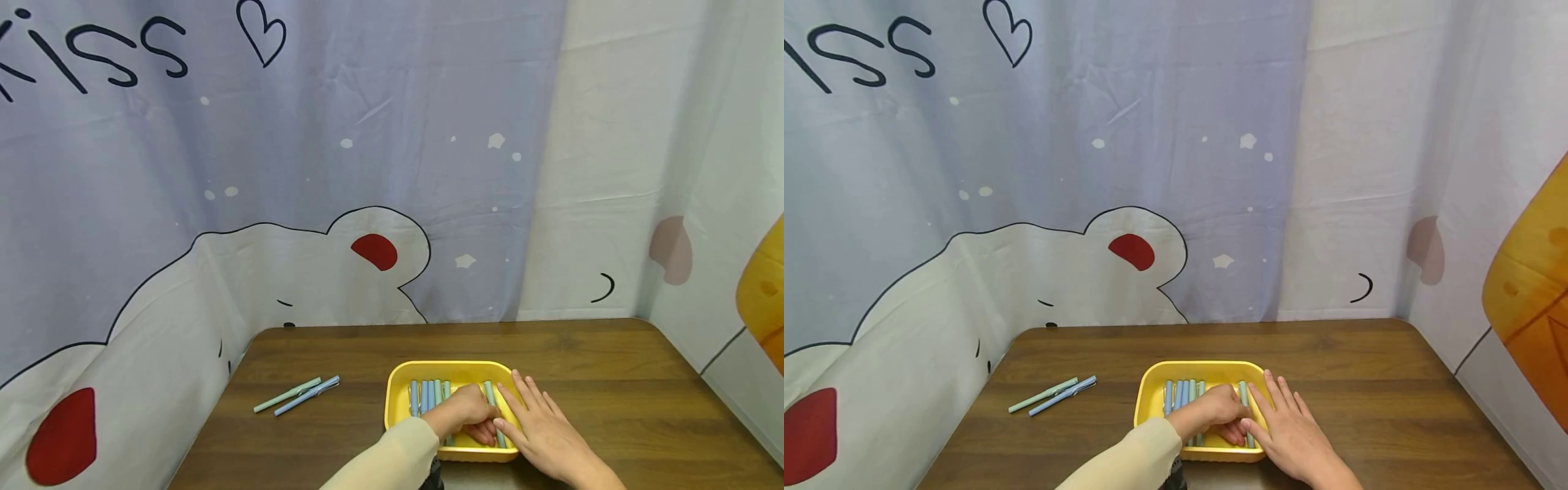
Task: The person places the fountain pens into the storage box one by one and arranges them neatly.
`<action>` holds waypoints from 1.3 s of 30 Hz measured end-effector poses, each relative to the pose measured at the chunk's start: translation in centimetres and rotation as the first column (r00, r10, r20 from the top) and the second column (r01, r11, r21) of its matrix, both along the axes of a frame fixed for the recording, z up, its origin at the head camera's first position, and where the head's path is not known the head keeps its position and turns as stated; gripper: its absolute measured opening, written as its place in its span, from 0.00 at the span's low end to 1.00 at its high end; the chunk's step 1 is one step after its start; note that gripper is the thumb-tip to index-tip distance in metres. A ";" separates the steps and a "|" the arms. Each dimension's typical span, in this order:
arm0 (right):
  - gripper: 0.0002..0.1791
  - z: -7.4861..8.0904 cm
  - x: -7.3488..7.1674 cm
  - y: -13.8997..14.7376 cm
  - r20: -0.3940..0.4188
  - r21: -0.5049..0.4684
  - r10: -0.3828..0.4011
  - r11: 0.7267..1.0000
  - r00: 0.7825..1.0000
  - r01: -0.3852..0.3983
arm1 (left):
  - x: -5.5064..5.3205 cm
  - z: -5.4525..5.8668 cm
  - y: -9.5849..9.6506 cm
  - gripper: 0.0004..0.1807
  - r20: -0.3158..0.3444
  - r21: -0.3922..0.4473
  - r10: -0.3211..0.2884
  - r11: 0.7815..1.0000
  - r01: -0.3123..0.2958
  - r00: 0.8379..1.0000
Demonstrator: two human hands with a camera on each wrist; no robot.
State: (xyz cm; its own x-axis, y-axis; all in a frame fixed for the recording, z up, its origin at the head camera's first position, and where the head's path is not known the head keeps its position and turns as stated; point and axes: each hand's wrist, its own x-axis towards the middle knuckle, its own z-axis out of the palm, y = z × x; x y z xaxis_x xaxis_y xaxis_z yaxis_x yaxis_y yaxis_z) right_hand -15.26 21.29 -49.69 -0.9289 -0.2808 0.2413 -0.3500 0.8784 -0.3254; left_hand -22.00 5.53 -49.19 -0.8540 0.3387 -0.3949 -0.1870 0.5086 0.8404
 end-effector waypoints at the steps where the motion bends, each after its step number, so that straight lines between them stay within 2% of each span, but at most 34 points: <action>1: 0.35 0.0 0.0 0.0 0.002 -0.001 -0.001 1.000 1.000 0.001 | 0.0 0.1 0.0 0.19 -0.003 -0.001 0.002 1.000 -0.002 1.000; 6: 0.35 0.1 -0.1 0.1 0.016 -0.010 -0.002 1.000 1.000 0.002 | 0.2 0.5 -0.2 0.19 -0.022 -0.016 -0.004 1.000 0.004 1.000; 11: 0.35 0.1 -0.1 0.3 0.013 -0.011 -0.001 1.000 1.000 0.001 | 0.1 1.0 -0.9 0.19 -0.084 -0.056 -0.055 0.997 0.050 0.995; 15: 0.35 0.1 -0.2 0.3 0.001 -0.009 0.000 1.000 1.000 0.000 | -0.1 1.6 -1.7 0.11 -0.173 -0.134 -0.126 0.986 0.103 0.977; 17: 0.34 0.1 -0.2 0.3 -0.005 -0.008 0.001 1.000 1.000 -0.001 | -0.1 2.1 -2.2 0.12 -0.211 -0.189 -0.160 0.975 0.121 0.964; 19: 0.34 0.0 -0.2 0.4 -0.008 -0.005 0.002 1.000 1.000 -0.002 | -0.1 2.6 -2.7 0.16 -0.257 -0.237 -0.191 0.963 0.130 0.947; 22: 0.34 -0.1 -0.2 0.4 -0.014 -0.002 0.003 1.000 1.000 -0.003 | 0.2 3.5 -3.7 0.16 -0.311 -0.294 -0.251 0.943 0.158 0.917; 24: 0.34 -0.2 -0.2 0.4 -0.018 -0.002 0.004 1.000 1.000 -0.004 | 0.3 4.1 -4.4 0.16 -0.352 -0.315 -0.289 0.932 0.178 0.890; 28: 0.34 -0.2 -0.2 0.4 -0.021 -0.011 0.005 1.000 1.000 -0.005 | 0.5 5.1 -5.7 0.18 -0.400 -0.327 -0.348 0.918 0.223 0.848; 31: 0.34 -0.3 -0.2 0.4 -0.020 -0.015 0.007 1.000 1.000 -0.007 | 0.7 5.7 -6.9 0.19 -0.449 -0.349 -0.388 0.905 0.241 0.805; 33: 0.34 -0.3 -0.1 0.3 -0.018 -0.018 0.009 1.000 1.000 -0.009 | 0.7 6.0 -7.8 0.20 -0.489 -0.364 -0.408 0.899 0.245 0.770; 35: 0.35 -0.3 -0.1 0.3 -0.020 -0.015 0.009 1.000 1.000 -0.010 | 0.8 6.4 -8.8 0.20 -0.521 -0.381 -0.422 0.893 0.240 0.742; 37: 0.35 -0.3 -0.1 0.2 -0.018 -0.016 0.009 1.000 1.000 -0.009 | 0.7 6.6 -9.8 0.21 -0.545 -0.387 -0.424 0.893 0.231 0.723; 39: 0.35 -0.2 -0.2 0.2 -0.014 -0.015 0.008 1.000 1.000 -0.008 | 0.8 6.9 -10.8 0.22 -0.563 -0.394 -0.421 0.893 0.217 0.711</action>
State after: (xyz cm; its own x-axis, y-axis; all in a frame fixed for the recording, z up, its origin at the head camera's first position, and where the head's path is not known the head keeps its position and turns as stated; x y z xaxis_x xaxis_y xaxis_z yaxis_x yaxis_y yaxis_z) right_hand -15.45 21.47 -49.88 -0.9230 -0.2847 0.2589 -0.3620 0.8705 -0.3335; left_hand -21.24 -5.31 -42.33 -0.7979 0.5999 0.0601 0.5395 0.6660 0.5151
